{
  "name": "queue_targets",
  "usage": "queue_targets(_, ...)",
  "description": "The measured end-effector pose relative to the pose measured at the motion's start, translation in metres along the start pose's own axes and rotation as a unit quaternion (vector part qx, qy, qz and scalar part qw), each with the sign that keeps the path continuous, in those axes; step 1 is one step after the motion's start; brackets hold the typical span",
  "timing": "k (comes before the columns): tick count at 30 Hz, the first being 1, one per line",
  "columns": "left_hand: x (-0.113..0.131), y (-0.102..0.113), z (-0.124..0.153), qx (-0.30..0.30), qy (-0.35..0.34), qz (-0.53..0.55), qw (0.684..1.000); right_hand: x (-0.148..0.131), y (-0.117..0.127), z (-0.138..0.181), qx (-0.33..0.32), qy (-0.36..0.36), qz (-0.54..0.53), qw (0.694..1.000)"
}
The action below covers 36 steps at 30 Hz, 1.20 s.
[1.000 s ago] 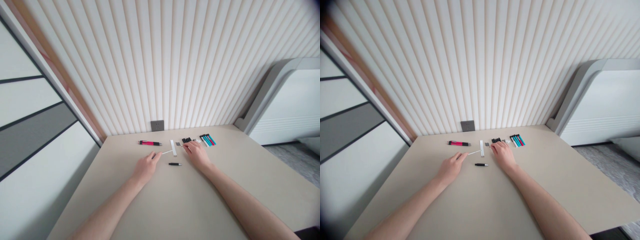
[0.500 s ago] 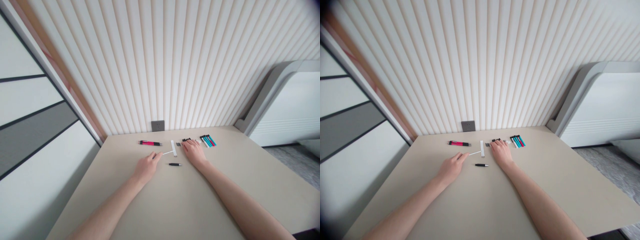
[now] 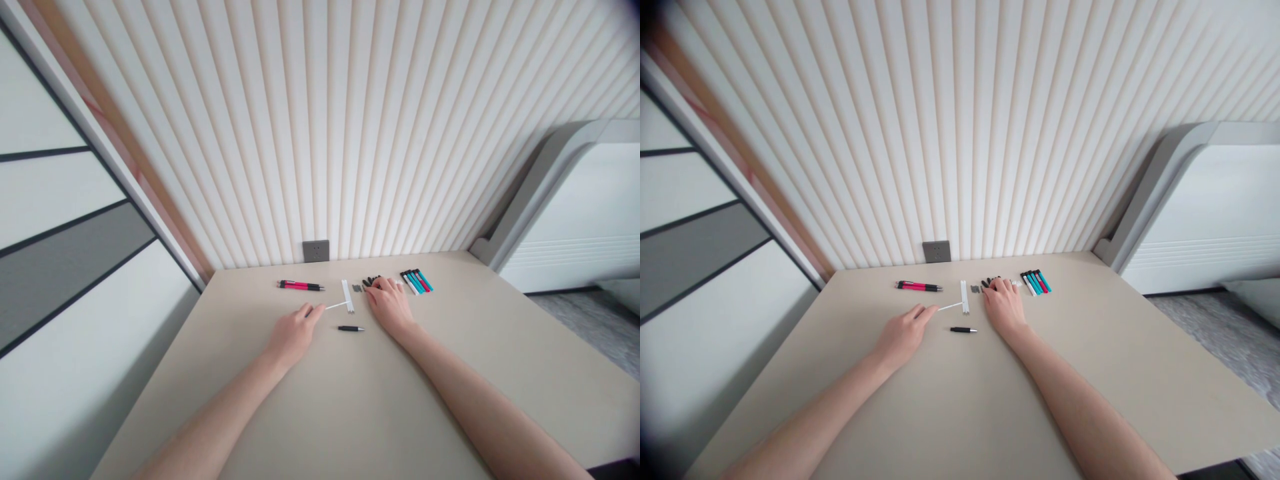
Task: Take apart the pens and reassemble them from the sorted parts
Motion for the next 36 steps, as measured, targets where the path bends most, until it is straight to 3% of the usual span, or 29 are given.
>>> queue_targets(36, 0.0005, -0.0007, -0.0004, -0.011, 0.0, -0.002, 1.0, -0.0007, -0.0008, -0.0013, -0.028, -0.005, 0.048, 0.998)
Point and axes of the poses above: each hand's wrist, its own z-axis away from the middle knuckle, its own y-axis out of the back of the hand, x = y × z, the point moved 7 cm from there along -z, towards the middle knuckle, and after that the axes turned 9 degrees about z, right-handed, at the moved point
